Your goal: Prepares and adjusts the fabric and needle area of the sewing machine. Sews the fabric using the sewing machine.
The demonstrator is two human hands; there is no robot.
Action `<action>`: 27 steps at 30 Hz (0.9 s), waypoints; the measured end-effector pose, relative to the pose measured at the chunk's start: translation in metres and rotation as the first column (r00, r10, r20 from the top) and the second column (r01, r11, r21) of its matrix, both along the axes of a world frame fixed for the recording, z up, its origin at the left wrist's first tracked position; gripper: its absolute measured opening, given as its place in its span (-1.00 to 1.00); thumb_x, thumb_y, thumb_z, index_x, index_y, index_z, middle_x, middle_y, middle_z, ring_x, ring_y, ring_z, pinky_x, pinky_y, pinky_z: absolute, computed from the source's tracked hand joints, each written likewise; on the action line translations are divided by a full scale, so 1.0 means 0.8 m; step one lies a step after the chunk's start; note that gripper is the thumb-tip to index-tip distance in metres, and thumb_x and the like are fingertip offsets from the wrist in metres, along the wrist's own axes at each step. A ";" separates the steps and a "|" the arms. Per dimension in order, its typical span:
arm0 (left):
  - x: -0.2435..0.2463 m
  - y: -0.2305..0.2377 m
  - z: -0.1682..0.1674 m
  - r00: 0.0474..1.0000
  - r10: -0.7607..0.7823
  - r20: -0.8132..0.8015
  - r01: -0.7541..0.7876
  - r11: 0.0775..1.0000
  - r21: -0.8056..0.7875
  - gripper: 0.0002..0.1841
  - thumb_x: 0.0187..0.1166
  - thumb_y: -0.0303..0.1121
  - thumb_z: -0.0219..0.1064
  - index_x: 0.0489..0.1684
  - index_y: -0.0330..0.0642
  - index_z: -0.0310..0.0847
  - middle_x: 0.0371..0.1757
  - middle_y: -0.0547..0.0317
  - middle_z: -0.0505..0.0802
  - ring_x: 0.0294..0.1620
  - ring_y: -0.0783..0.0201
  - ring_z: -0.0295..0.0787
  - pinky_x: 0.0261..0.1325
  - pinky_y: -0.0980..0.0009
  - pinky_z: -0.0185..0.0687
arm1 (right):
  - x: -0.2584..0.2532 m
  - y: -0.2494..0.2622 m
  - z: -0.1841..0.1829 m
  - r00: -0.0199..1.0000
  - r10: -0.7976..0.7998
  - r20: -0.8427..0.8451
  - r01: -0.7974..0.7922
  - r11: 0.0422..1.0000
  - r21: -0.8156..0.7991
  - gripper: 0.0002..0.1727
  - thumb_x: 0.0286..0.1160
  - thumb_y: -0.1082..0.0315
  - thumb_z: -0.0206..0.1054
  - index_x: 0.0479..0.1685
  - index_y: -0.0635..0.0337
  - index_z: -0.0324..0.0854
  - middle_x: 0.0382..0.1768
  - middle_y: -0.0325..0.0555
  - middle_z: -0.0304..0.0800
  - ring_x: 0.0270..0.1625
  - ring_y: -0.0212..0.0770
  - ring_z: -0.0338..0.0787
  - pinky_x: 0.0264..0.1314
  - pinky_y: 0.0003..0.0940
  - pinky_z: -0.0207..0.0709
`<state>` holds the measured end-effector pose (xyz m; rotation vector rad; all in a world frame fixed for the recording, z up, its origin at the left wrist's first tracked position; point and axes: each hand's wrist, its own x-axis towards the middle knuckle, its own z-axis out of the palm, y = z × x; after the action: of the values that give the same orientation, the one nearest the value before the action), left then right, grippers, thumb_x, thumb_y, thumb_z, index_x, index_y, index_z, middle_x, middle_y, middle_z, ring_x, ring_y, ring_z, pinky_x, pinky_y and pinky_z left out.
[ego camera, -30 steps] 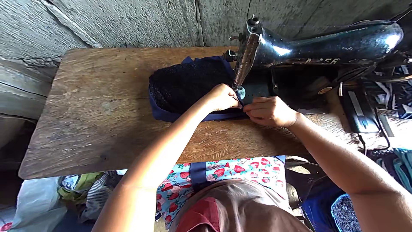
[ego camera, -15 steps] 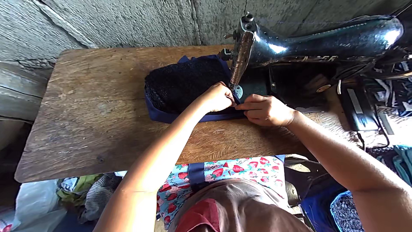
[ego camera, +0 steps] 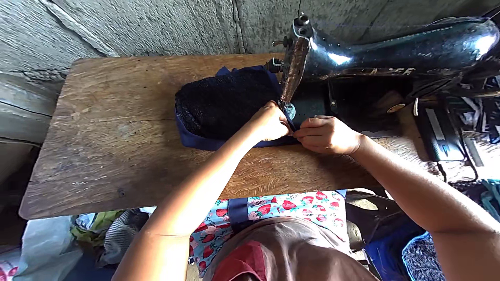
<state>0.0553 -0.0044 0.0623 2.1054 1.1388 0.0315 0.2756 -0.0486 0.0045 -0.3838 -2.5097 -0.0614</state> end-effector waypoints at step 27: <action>-0.028 -0.058 -0.020 0.954 -0.062 0.294 -0.117 0.824 0.555 -0.92 0.32 -0.46 0.41 -0.35 -0.20 0.83 -0.19 0.07 0.86 -0.02 0.05 0.79 0.05 0.08 0.69 | -0.022 0.017 0.035 0.993 -0.099 0.062 0.112 0.953 -0.282 -0.88 0.28 0.47 0.31 -0.55 0.20 0.68 -0.53 -0.11 0.70 -0.27 -0.11 0.74 -0.23 -0.25 0.59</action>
<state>0.0326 -0.0511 0.0466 2.4796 1.0539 0.7732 0.2582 -0.0351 0.0324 -0.6408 -2.5477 0.2555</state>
